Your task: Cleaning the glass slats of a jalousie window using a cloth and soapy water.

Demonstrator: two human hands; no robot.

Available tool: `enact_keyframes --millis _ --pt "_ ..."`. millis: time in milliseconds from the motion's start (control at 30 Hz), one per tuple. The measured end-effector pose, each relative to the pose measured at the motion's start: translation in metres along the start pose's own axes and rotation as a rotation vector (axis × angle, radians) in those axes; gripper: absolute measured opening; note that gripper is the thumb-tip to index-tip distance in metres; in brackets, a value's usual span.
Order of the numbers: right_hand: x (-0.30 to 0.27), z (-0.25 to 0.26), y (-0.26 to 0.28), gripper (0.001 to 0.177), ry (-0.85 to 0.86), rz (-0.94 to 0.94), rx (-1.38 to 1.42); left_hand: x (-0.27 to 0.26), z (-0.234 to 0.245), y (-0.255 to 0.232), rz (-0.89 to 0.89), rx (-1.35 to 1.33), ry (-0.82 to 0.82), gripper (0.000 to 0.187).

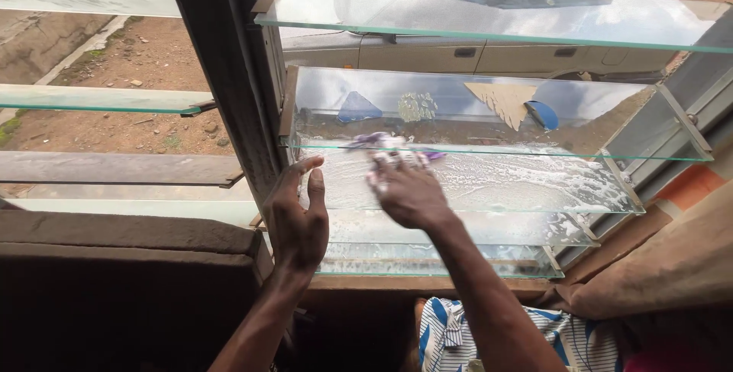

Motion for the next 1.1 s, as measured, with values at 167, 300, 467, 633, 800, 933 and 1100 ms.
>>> enact_keyframes --millis 167,300,467,633,800,933,1100 --pt "-0.040 0.001 -0.159 0.071 0.027 -0.400 0.021 -0.004 -0.017 -0.002 -0.048 0.009 0.084 0.026" --pt "-0.094 -0.006 -0.210 0.075 -0.138 -0.684 0.084 -0.004 -0.050 -0.007 -0.012 0.252 0.377 0.029" --pt "-0.140 0.000 -0.203 0.071 -0.273 -0.540 0.021 -0.005 -0.103 -0.020 -0.226 0.387 0.642 0.047" --pt "-0.155 0.008 -0.268 0.077 -0.264 -0.690 0.136 -0.013 -0.125 -0.030 -0.356 0.545 0.815 0.089" --pt "-0.134 0.018 -0.301 0.080 -0.330 -0.516 0.033 -0.016 -0.138 -0.020 -0.436 0.624 0.731 0.079" --pt "-0.126 0.034 -0.268 0.084 -0.140 -0.689 0.084 -0.020 -0.139 -0.019 -0.454 0.627 0.701 0.079" --pt "-0.133 0.021 -0.250 0.079 -0.277 -0.765 -0.033 -0.016 -0.137 -0.023 -0.454 0.640 0.655 0.075"
Point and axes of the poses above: each hand's wrist, its own x-axis towards the middle knuckle, its own z-axis out of the back of the hand, y = z × x, the point moved 4 cm from there along x, towards the middle knuckle, and after that the axes turned 2 degrees about y, right-handed, at the moved point
